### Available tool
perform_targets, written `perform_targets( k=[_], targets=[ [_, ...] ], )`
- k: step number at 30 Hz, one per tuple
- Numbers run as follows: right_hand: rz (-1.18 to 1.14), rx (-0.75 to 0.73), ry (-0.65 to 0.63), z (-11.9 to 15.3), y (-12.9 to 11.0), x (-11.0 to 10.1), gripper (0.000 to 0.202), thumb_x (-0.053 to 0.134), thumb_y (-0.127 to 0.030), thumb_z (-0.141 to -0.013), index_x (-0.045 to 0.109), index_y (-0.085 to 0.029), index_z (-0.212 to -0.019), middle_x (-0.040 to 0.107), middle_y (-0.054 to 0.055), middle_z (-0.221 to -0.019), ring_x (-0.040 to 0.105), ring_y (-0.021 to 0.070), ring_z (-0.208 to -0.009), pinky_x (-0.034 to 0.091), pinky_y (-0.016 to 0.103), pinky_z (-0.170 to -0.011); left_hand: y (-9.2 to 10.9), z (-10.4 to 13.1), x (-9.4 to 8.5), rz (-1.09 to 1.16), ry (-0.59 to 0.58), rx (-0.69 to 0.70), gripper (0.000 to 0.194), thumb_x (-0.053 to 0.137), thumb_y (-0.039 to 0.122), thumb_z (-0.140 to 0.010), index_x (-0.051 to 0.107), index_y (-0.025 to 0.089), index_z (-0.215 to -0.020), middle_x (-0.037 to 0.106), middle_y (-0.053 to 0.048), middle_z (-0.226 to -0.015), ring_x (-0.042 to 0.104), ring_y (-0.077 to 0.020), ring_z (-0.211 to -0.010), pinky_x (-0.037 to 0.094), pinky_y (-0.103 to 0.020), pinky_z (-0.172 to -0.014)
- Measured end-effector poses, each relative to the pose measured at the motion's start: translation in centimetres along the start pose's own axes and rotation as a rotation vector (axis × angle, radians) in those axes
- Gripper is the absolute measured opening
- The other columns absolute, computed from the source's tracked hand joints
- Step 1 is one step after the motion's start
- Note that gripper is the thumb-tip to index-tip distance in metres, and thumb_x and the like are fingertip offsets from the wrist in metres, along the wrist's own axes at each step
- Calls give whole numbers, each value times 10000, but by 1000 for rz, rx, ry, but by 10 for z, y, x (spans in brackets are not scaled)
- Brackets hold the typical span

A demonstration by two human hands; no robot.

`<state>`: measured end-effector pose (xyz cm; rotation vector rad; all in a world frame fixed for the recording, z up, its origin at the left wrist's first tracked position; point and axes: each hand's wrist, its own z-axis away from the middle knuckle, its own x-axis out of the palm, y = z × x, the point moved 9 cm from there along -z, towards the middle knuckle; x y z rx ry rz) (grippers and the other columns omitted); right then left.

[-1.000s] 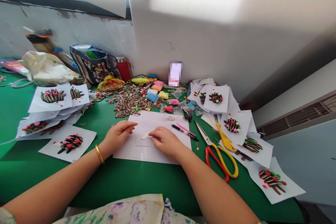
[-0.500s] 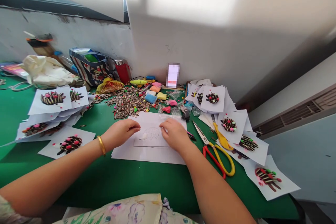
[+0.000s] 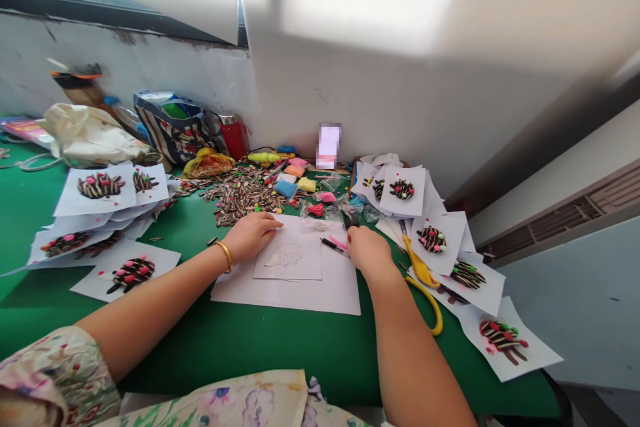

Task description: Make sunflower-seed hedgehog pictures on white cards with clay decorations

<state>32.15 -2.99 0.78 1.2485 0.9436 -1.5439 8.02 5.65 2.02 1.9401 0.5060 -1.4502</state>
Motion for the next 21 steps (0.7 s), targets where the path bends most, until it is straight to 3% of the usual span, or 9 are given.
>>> perform_targets(
  k=[4, 7, 10, 16, 21],
  targets=[
    [-13, 14, -35, 0, -3, 1, 165, 500, -213, -875, 656, -213, -926, 669, 80, -956, 636, 206, -757, 366, 263, -579, 1, 5, -8, -33, 15, -37, 318, 534, 263, -897, 671, 210, -1179, 651, -93, -1181, 592, -257, -1083, 437, -379, -969],
    [-24, 10, -31, 0, -5, 0, 173, 492, -197, -876, 651, -214, -943, 678, 76, -942, 640, 200, -750, 372, 259, -592, -3, 9, -14, -85, 22, -89, 287, 608, 339, -859, 663, 188, -1096, 633, -106, -1107, 571, -273, -1069, 438, -383, -948],
    [-12, 12, -7, 0, -7, 0, 189, 476, -223, -899, 654, -210, -959, 680, 83, -966, 639, 199, -776, 368, 259, -606, -10, 15, -10, -108, -61, -149, 369, 696, 449, -776, 651, 184, -1029, 624, -108, -1064, 565, -294, -1052, 446, -386, -912],
    [-50, -61, 144, 5, -24, -11, 246, 442, -249, -929, 682, -204, -957, 672, 81, -996, 623, 194, -845, 355, 265, -634, -17, 15, -3, -57, -137, -186, 526, 754, 533, -669, 644, 177, -1040, 604, -129, -1099, 545, -319, -1090, 426, -394, -934],
    [-102, -195, 236, 15, -49, -17, 260, 439, -269, -950, 691, -204, -965, 680, 80, -998, 612, 190, -897, 363, 264, -675, -21, 5, 2, 20, -173, -208, 427, 805, 477, -592, 655, 190, -870, 629, -109, -1003, 574, -302, -1016, 438, -358, -878]
  ],
)
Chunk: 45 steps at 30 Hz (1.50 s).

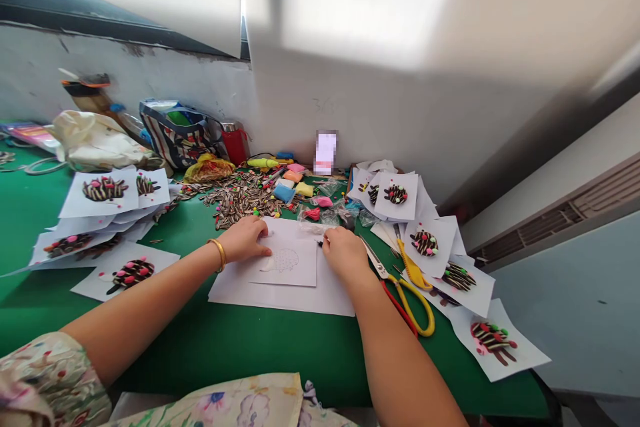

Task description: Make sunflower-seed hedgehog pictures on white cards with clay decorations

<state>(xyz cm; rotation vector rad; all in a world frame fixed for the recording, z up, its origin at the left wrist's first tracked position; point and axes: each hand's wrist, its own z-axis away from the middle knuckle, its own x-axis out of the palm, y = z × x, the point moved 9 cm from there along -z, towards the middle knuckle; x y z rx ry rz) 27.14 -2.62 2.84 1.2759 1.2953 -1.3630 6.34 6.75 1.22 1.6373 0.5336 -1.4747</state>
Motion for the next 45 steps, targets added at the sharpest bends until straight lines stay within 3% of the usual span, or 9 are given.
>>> perform_targets(
  k=[8, 21, 24, 27, 32, 36, 39, 42, 45],
  targets=[
    [-96, -58, 55, 0, -8, 2, 244, 466, -256, -944, 695, -216, -1019, 683, 67, -1031, 603, 191, -969, 395, 261, -758, -4, 2, -4, 96, 2, -58, 78, 653, 275, -750, 678, 220, -800, 709, -25, -804, 629, -202, -724, 408, -271, -605],
    [-263, -157, 80, -3, -21, 17, 394, 585, -427, -916, 622, -212, -1243, 641, 95, -1150, 569, 224, -1077, 403, 326, -944, 4, 23, -26, 84, 187, 36, 266, 484, 309, -916, 737, 226, -926, 722, -81, -974, 639, -237, -961, 442, -328, -863],
    [-235, -162, 62, -1, -26, 22, 449, 709, -457, -817, 648, -247, -1209, 617, 83, -1191, 518, 261, -1156, 373, 371, -981, 4, 23, -19, 108, 150, 52, 202, 631, 357, -822, 719, 228, -951, 714, -72, -961, 642, -245, -950, 453, -315, -821],
    [-244, -141, 41, -3, -27, 27, 439, 757, -455, -771, 674, -256, -1153, 607, 74, -1173, 510, 261, -1156, 370, 381, -972, 0, 22, -6, 143, 93, 28, 339, 780, 309, -646, 699, 220, -964, 706, -50, -863, 655, -242, -841, 456, -293, -705],
    [-255, -108, 10, -5, -26, 31, 419, 746, -431, -785, 667, -266, -1162, 600, 67, -1188, 509, 247, -1166, 360, 379, -987, -6, 24, 0, 221, 106, -34, 97, 694, 254, -710, 686, 225, -802, 696, -39, -777, 650, -222, -769, 431, -291, -663],
    [-232, -128, 30, -5, -28, 21, 512, 726, -405, -801, 600, -273, -1280, 574, 79, -1263, 491, 259, -1208, 364, 393, -1002, -6, 31, -14, 348, 177, -30, 76, 676, 295, -723, 673, 225, -694, 694, -47, -776, 639, -228, -814, 428, -300, -698],
    [-307, -141, 144, -8, -25, -3, 545, 659, -400, -848, 529, -269, -1361, 559, 93, -1290, 477, 263, -1233, 377, 400, -1010, -11, 34, -33, 522, 226, -21, 176, 671, 387, -726, 649, 220, -678, 668, -27, -702, 616, -205, -717, 429, -293, -647],
    [-593, -92, 295, -9, -13, -32, 644, 565, -504, -883, 423, -205, -1436, 568, 127, -1263, 529, 256, -1168, 429, 387, -957, -19, 34, -55, 752, 288, -35, 331, 637, 535, -728, 606, 206, -700, 625, -5, -629, 576, -170, -595, 436, -277, -566],
    [-1002, -19, 271, -6, -11, -40, 763, 460, -670, -872, 390, -165, -1440, 602, 147, -1229, 588, 258, -1095, 474, 360, -849, -25, 38, -75, 971, 419, -58, 417, 604, 613, -733, 567, 198, -756, 592, 9, -645, 562, -148, -586, 453, -267, -563]
  ],
)
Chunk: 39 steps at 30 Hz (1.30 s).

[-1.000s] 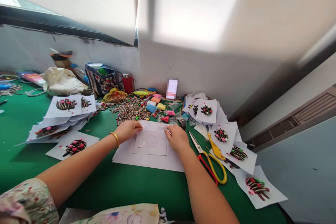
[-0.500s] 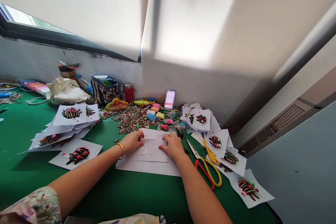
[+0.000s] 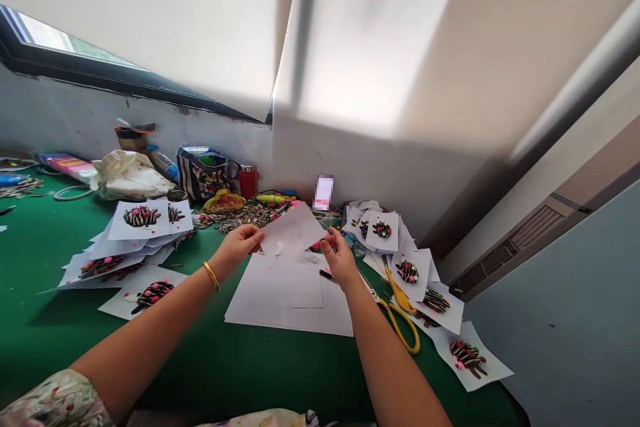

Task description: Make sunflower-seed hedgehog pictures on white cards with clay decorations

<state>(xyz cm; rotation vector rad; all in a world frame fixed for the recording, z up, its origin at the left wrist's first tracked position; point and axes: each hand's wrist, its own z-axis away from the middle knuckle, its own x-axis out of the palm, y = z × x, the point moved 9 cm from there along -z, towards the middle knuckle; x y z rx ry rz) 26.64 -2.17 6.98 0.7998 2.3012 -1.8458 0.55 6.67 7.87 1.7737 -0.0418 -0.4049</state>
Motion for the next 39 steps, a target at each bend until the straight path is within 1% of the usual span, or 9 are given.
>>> perform_targets(
  k=[2, 4, 8, 10, 16, 21, 28, 33, 39],
  targets=[
    [-183, 69, -113, 7, -6, 17, 745, 409, -730, -861, 481, -189, -1368, 634, 133, -1203, 602, 263, -1095, 474, 344, -812, 6, 1, -3, 119, 77, 2, 426, 614, 619, -733, 552, 199, -772, 578, 21, -650, 545, -133, -576, 444, -256, -557],
    [-282, 88, -210, 14, -16, 39, 695, 461, -746, -826, 588, -202, -1240, 661, 114, -1152, 621, 252, -1047, 465, 322, -785, 8, 5, 0, 214, 131, 4, 419, 651, 601, -724, 556, 197, -780, 570, 30, -642, 533, -123, -576, 434, -247, -559],
    [-430, 139, -102, 13, -18, 58, 495, 538, -668, -814, 653, -189, -860, 660, 35, -789, 581, 167, -729, 411, 269, -657, 3, 13, 17, 373, 186, -6, 406, 711, 557, -716, 570, 184, -794, 584, 29, -679, 539, -103, -605, 442, -233, -598],
    [-462, 142, -39, 7, -16, 61, 417, 582, -599, -801, 633, -185, -794, 601, 2, -692, 497, 139, -636, 380, 258, -610, 0, 18, 27, 459, 181, -28, 410, 723, 553, -720, 570, 185, -817, 587, 32, -698, 547, -91, -616, 441, -218, -605],
    [-479, 120, -36, -4, -11, 71, 345, 572, -515, -819, 639, -178, -840, 588, 4, -735, 456, 137, -647, 375, 256, -603, -15, 29, 60, 705, 45, -155, 513, 761, 584, -681, 614, 203, -993, 666, -13, -844, 617, -105, -670, 480, -218, -594],
    [-396, 86, -55, 6, -7, 82, 323, 564, -486, -839, 628, -176, -773, 570, -3, -708, 466, 144, -659, 372, 257, -599, -34, 37, 88, 1042, -25, -334, 457, 846, 325, -674, 664, 240, -1085, 704, -18, -1086, 662, -116, -830, 522, -195, -654],
    [-310, 46, -82, 21, -4, 86, 359, 515, -490, -888, 677, -173, -850, 645, 27, -799, 550, 181, -757, 437, 286, -687, -40, 44, 88, 1008, 17, -326, 563, 825, 253, -708, 633, 218, -1237, 707, -65, -1164, 670, -206, -993, 557, -281, -781],
    [-360, 74, -134, 25, -3, 91, 334, 599, -469, -847, 704, -177, -971, 707, 57, -927, 611, 227, -864, 472, 332, -768, -46, 46, 83, 973, 69, -300, 645, 844, 269, -687, 612, 219, -1287, 693, -88, -1207, 642, -243, -1085, 533, -319, -869],
    [-386, 85, -126, 22, -4, 89, 321, 616, -449, -835, 707, -187, -996, 719, 67, -978, 628, 249, -916, 489, 364, -801, -48, 44, 83, 988, 48, -280, 528, 777, 382, -770, 638, 209, -1249, 672, -97, -1248, 622, -246, -1119, 526, -328, -879]
  ],
)
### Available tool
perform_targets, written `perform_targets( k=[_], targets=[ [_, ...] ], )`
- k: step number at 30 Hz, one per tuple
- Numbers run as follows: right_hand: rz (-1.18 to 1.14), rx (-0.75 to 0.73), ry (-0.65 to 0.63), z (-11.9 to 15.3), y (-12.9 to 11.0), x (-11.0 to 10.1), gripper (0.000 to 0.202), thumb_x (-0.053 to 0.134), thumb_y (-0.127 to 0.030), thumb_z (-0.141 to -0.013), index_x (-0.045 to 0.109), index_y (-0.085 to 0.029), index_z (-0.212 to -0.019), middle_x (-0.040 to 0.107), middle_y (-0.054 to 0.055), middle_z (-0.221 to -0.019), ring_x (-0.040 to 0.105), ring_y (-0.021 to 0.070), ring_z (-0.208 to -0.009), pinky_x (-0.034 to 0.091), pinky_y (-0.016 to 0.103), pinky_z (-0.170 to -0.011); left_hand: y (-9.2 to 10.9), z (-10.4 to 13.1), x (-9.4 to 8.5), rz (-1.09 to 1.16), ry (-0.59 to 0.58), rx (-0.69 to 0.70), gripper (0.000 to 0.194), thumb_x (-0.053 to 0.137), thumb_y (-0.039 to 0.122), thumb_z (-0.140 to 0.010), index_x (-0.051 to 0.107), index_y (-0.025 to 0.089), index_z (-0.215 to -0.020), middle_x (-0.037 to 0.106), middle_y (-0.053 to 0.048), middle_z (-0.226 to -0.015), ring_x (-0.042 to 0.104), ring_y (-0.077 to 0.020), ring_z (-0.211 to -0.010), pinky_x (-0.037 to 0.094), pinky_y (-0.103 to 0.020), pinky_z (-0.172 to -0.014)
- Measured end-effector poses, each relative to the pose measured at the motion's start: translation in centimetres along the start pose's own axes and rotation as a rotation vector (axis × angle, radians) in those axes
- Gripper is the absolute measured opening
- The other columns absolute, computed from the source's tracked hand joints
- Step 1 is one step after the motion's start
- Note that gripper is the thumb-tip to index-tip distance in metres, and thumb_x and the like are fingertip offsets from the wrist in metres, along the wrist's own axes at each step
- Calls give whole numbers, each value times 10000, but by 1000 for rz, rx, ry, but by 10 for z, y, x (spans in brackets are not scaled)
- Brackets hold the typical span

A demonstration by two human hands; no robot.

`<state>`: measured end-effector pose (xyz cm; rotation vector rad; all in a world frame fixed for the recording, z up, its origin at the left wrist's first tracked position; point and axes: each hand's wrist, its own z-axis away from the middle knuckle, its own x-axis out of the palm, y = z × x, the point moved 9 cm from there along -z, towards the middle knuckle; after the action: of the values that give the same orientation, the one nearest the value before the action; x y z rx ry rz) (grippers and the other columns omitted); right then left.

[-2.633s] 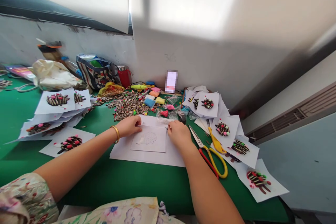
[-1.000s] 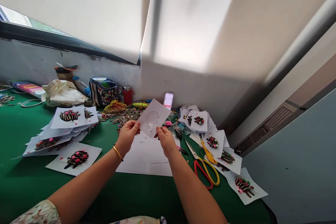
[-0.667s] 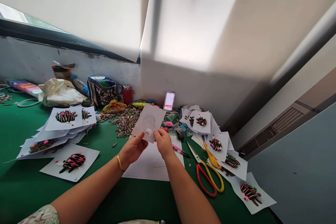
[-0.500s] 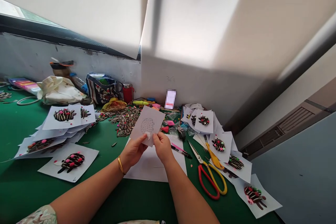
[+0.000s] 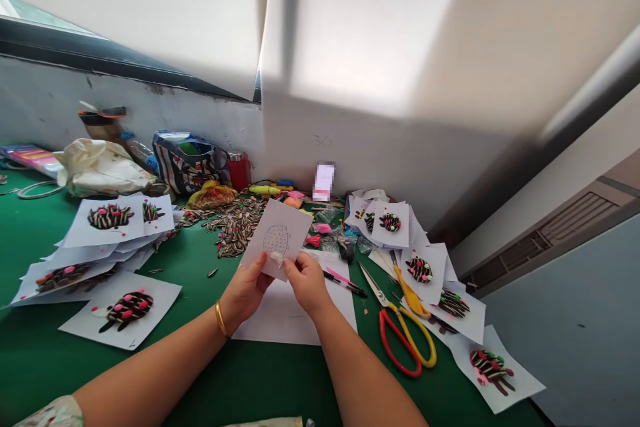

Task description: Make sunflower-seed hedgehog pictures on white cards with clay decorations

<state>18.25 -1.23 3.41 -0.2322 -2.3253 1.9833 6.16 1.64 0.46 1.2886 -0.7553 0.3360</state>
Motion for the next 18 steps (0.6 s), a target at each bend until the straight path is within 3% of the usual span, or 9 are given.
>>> perform_targets(
  k=[6, 11, 18],
  targets=[
    [68, -20, -1, 1, -2, 1, 294, 615, -439, -843, 730, -202, -974, 723, 59, -969, 634, 248, -890, 492, 369, -788, 0, -2, -3, -40, 35, -20, 619, 846, 281, -675, 640, 187, -1250, 693, -110, -1202, 622, -271, -1116, 513, -345, -897],
    [-143, 43, -27, 2, 8, 8, 329, 728, -434, -776, 705, -227, -1030, 727, 55, -1024, 653, 258, -949, 507, 390, -840, 2, -1, -2, -51, 43, -1, 605, 854, 294, -660, 663, 169, -1221, 695, -121, -1191, 625, -277, -1105, 494, -384, -946],
    [-378, 129, 37, 3, 11, 9, 376, 813, -411, -699, 716, -217, -1006, 740, 53, -1065, 659, 260, -1001, 488, 423, -932, -1, 2, 2, -118, -19, 34, 502, 794, 381, -737, 677, 183, -1184, 687, -102, -1204, 600, -260, -1136, 498, -356, -935]
  ],
)
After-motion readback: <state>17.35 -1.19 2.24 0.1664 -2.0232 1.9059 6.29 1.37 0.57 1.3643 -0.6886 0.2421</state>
